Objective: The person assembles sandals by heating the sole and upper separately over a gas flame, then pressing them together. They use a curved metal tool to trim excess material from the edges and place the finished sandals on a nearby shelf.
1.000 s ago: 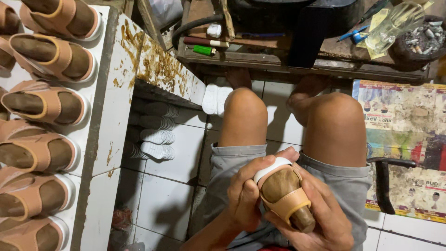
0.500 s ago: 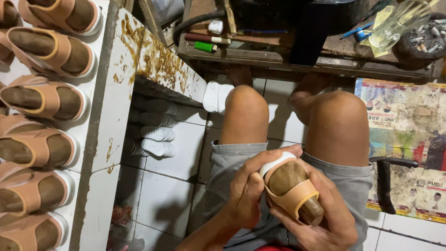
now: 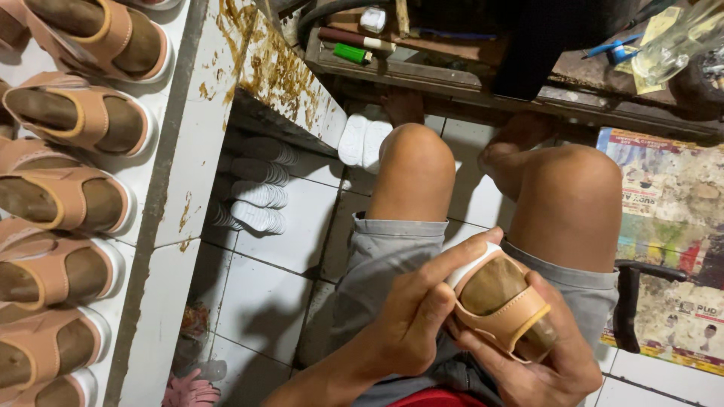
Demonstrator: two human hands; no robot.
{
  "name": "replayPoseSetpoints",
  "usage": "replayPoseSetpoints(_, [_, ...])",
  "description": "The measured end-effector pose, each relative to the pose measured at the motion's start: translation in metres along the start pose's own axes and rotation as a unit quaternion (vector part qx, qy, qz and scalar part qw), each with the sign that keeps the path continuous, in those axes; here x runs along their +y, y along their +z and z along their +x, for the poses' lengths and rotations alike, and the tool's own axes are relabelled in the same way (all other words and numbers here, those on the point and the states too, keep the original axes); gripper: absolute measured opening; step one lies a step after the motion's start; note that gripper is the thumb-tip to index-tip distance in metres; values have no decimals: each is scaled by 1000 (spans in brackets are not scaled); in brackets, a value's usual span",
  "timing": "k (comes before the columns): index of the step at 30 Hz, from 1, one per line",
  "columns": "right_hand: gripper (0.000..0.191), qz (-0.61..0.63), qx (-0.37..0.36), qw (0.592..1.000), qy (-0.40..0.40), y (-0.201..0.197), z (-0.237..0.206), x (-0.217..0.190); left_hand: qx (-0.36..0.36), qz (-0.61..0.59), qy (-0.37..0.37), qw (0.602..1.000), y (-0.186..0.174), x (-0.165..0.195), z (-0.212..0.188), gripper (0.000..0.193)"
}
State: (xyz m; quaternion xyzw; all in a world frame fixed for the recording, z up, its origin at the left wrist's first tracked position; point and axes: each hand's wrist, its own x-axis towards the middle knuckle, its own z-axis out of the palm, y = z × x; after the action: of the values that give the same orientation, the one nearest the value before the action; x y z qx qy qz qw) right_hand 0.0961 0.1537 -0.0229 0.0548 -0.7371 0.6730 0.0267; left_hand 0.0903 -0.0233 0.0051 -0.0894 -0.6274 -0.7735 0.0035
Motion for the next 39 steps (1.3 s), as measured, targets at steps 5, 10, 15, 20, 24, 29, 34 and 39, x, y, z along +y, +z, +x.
replayPoseSetpoints(5, [87,90,-17,995,24,1,-3,-1,-54,101,37,993,-9,13,2,41])
replayPoseSetpoints(10, [84,19,-71,988,-138,-20,19,11,1,170,7,985,-23,10,13,51])
replayPoseSetpoints(15, [37,-82,-268,902,-328,-74,65,16,-116,-266,-319,902,-23,-4,20,56])
replayPoseSetpoints(20, [34,-260,-330,757,-500,-109,66,2,-185,-231,-345,891,-19,-5,12,72])
replayPoseSetpoints(24, [98,-121,-137,978,-97,-121,35,13,-164,-283,-361,873,-11,-13,7,82])
replayPoseSetpoints(29, [68,304,-84,926,208,-141,3,40,-198,-399,-314,838,17,-44,-11,88])
replayPoseSetpoints(34, [57,126,-167,950,230,-134,-32,32,-130,-325,-270,897,42,-66,-57,66])
replayPoseSetpoints(39, [55,93,-137,957,237,-93,-35,22,-20,-202,-269,942,40,-77,-72,63])
